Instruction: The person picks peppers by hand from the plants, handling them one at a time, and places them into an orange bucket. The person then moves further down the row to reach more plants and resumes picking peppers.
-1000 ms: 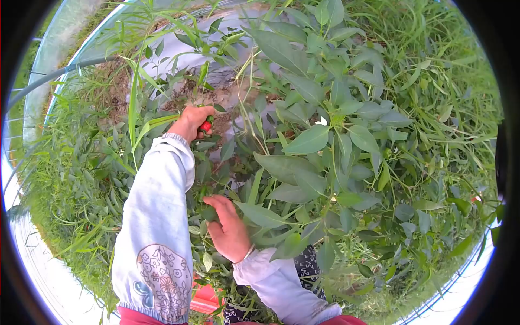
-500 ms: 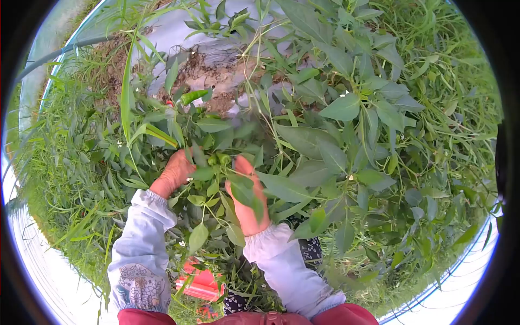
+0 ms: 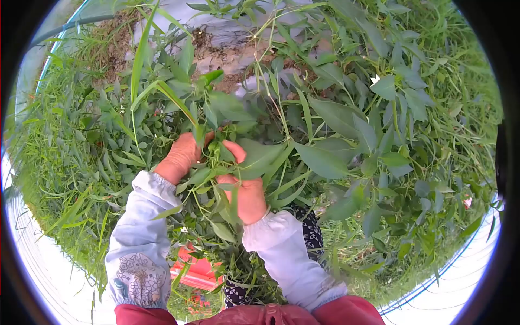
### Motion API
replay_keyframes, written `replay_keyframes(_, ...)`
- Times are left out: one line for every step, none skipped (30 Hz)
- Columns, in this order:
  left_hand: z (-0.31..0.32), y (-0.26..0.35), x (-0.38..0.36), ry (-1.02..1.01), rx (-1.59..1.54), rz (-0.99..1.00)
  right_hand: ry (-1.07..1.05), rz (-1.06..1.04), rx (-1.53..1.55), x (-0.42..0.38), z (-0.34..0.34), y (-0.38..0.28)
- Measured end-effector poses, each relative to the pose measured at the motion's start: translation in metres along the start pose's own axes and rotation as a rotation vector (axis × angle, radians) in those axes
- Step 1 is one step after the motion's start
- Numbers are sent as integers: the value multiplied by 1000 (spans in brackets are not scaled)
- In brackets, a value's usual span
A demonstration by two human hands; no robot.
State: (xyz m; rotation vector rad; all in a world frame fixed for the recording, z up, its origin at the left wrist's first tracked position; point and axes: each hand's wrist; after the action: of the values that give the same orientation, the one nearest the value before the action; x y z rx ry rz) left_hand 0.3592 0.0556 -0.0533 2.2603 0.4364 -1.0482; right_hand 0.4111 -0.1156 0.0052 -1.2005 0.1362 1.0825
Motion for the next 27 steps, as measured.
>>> replay_keyframes(-1,-1,-2,2,22,14,-2,1,1,-1,0,-3)
replay_keyframes(4,-3,0,117,76,87,-32,-86,-241,-2,-2,-8)
replay_keyframes(7,-7,-1,116,76,82,-62,-173,-482,-3,-2,-12)
replay_keyframes(9,-11,-2,134,-128,68,-65,-172,-480,-5,-2,-18)
replay_keyframes(6,-7,-3,151,-331,54,-122,-112,-529,-7,-2,-26)
replay_keyframes(7,-4,-2,90,-778,-107,-180,-52,-576,-9,-1,-33)
replay_keyframes(8,-2,-1,109,-1219,-298,-238,9,-622,-11,0,-35)
replay_keyframes(0,-2,2,99,-598,-111,-206,-79,-732,-12,2,-29)
replay_keyframes(-7,-1,1,80,23,72,-209,-75,-730,-13,1,-25)
replay_keyframes(-13,5,-4,147,155,32,-248,-110,-754,-14,-1,-21)
replay_keyframes(9,-32,4,238,42,75,-287,-144,-776,-15,-2,-17)
replay_keyframes(5,-33,-3,353,-102,37,-271,-159,-863,-17,0,-11)
replay_keyframes(1,-34,-11,407,-169,15,-271,-157,-857,-18,-1,-8)
replay_keyframes(-8,-29,-19,463,-237,-3,-283,-162,-870,-18,-1,-5)
replay_keyframes(-39,-10,-36,381,-519,-171,-296,-166,-882,-19,-1,-3)
replay_keyframes(-56,2,-47,293,-799,-342,-297,-164,-877,-20,0,-3)
replay_keyframes(-59,-10,-57,306,-882,-216,-307,-142,-886,-21,0,-5)
replay_keyframes(-67,-3,-68,283,-1016,-229,-316,-122,-896,-21,1,-5)
replay_keyframes(-77,6,-80,259,-1150,-241,-316,-122,-892,-22,2,-3)
replay_keyframes(-82,14,-89,259,-1148,-242,-305,-149,-939,-23,3,2)
replay_keyframes(-85,24,-95,178,-1091,-230,-296,-177,-986,-23,5,4)
replay_keyframes(-84,32,-99,98,-1035,-218,-301,-177,-985,-24,6,4)
replay_keyframes(-80,40,-97,43,-873,-307,-291,-189,-1003,-25,8,2)
replay_keyframes(-68,43,-95,134,-659,-252,-280,-202,-1021,-24,10,2)
replay_keyframes(-55,43,-91,220,-443,-195,-282,-205,-1021,-25,12,2)
replay_keyframes(-50,44,-88,222,-443,-195,-297,-195,-1045,-25,14,4)
replay_keyframes(-45,46,-85,207,-481,-215,-311,-183,-1072,-26,15,5)
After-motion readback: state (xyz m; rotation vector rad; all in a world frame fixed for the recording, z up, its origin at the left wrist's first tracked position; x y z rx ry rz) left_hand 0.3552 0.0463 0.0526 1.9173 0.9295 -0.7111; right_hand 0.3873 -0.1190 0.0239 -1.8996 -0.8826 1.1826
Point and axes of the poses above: each hand's wrist, its own x-axis towards the middle knuckle, its own z-axis out of the palm, y = z × x, and after that the axes turned 1 degree about z, right-handed
